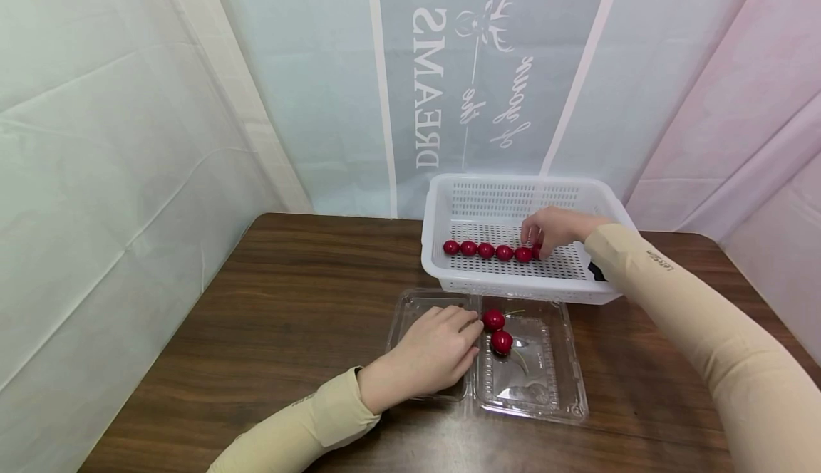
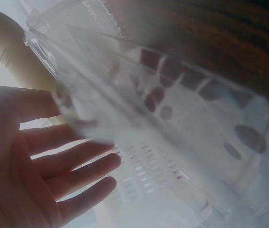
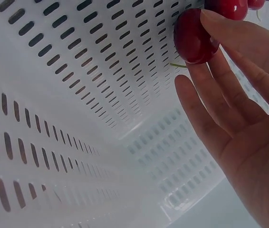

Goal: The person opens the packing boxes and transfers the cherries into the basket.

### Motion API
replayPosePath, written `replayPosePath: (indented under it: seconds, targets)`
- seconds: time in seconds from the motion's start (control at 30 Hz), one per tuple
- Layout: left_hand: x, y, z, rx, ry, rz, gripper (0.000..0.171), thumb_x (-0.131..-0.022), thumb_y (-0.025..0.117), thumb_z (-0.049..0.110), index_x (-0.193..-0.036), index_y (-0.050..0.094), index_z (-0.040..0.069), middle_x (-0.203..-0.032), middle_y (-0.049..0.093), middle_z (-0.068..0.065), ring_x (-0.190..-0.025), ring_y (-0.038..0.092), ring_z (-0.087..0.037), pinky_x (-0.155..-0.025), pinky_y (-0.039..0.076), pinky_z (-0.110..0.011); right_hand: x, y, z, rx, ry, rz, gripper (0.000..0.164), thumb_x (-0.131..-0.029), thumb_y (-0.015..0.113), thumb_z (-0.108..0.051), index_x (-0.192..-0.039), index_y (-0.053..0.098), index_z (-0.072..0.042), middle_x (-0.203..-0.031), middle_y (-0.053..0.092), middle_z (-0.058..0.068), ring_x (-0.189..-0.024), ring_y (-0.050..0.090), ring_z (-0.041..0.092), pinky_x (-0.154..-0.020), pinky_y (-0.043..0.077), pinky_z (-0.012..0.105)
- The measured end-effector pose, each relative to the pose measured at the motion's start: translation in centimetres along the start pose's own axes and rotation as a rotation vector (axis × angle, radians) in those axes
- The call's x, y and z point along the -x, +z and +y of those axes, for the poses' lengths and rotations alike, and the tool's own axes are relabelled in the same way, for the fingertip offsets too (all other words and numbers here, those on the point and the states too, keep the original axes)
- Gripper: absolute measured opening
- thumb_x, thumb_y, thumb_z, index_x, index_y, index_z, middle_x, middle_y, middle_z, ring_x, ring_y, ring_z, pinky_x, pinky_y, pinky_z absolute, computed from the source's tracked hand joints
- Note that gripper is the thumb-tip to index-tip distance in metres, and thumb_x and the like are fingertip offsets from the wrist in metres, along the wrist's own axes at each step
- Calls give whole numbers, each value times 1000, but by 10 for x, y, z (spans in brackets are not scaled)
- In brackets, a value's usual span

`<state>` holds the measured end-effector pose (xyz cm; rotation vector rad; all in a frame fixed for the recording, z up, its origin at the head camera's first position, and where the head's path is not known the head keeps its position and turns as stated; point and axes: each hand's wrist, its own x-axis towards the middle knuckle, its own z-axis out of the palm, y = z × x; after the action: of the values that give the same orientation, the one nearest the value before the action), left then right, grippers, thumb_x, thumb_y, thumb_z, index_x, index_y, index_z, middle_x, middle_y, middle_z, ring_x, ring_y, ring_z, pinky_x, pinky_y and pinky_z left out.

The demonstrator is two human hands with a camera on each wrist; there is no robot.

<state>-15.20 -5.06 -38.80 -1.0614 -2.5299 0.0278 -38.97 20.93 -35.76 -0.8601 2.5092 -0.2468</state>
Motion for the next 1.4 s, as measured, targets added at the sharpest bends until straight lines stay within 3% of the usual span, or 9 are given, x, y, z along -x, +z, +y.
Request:
replayPosePath:
  seconds: [0.57, 0.87, 1.4]
  targets:
    - [0, 1, 1, 4, 1, -5, 33, -90, 58, 33, -114, 66, 12, -117, 64, 0, -108, 58, -15, -84, 48, -29, 0, 0, 1, -4, 3, 2, 33, -70, 77, -3, -101, 65, -10, -99, 69, 9, -89, 66, 21, -79, 53, 39]
    - [0, 1, 2, 5, 2, 0, 33, -90, 59, 33, -114, 66, 12, -117, 64, 0, -108, 58, -15, -84, 48, -29, 7, -4, -7, 5, 11, 15, 33, -72, 75, -2, -103, 65, -6, -103, 67, 15, -90, 65, 26, -79, 53, 42]
    - [0, 0, 2, 0, 1, -3, 33, -90, 58, 34, -114, 66, 13, -117, 64, 0, -107, 58, -15, -84, 48, -29, 3, -2, -2, -4, 0, 44, 30, -73, 72, -1, -102, 66, -7, -99, 69, 11, -87, 65, 21, -77, 54, 39]
